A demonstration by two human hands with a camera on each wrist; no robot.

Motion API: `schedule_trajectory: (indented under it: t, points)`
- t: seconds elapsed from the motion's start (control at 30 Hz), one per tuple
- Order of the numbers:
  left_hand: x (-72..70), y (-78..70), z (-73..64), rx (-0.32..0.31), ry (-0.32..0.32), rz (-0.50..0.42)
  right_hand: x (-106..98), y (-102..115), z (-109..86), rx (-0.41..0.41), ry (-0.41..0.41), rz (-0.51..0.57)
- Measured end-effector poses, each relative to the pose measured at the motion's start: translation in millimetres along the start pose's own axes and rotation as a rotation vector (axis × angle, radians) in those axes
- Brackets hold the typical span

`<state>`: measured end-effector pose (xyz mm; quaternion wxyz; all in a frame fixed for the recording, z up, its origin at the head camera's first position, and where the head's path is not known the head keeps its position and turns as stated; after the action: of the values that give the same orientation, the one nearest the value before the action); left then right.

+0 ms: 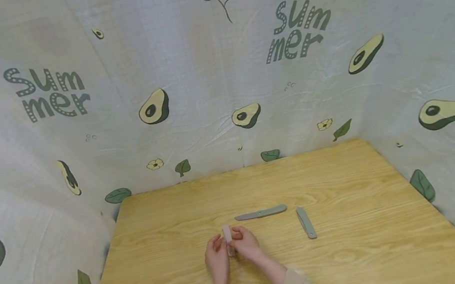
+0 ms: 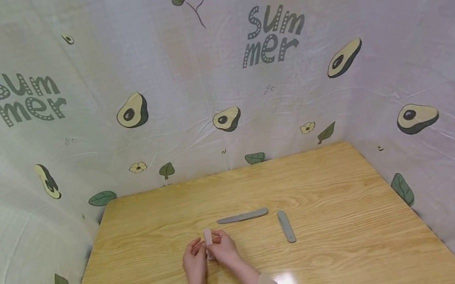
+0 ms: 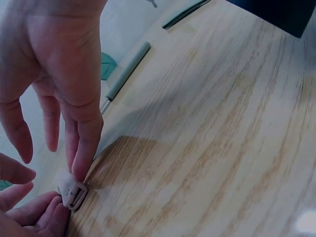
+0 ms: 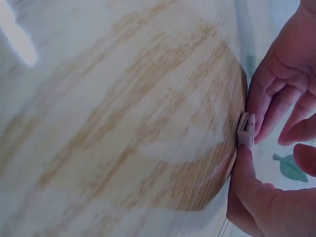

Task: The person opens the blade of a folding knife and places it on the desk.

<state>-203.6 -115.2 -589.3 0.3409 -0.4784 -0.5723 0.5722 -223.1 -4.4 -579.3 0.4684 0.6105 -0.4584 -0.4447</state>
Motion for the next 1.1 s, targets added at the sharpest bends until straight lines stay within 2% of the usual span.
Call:
schedule_trajectory:
  t: [0.17,0.33,0.53,0.73,0.93,1.1]
  points:
    - [-0.5,0.4,1.0,-0.023,-0.001,-0.01,-2.2,-4.5,-0.1,-0.002,0.009,0.059]
    - [-0.8,3.5,4.7,-0.045,0.0,-0.076,-5.9,-7.3,-1.8,-0.046,0.012,0.096]
    - [-0.1,4.9,7.5,-0.047,0.013,-0.131,-9.0,0.9,-2.8,-0.004,-0.021,0.11]
    - [-0.4,0.9,8.0,-0.054,0.021,-0.093,-15.0,1.9,2.6,-0.002,-0.041,0.096]
    - [-0.6,-9.3,6.1,-0.013,0.047,-0.107,-18.6,4.1,2.7,-0.007,0.007,0.152]
    - [0.5,-18.2,3.8,0.006,0.09,-0.147,-23.8,18.5,-2.8,-0.025,0.065,0.17]
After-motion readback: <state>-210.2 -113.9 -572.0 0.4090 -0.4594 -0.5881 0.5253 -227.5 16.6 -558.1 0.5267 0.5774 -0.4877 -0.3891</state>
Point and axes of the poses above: each hand's wrist, its own z-axis towards the middle knuckle, its own x-axis out of the palm, y = z × x, the point moved 4 cm from there along z, towards the middle knuckle, and after that the axes turned 6 degrees about y, right-handed, at the moved point
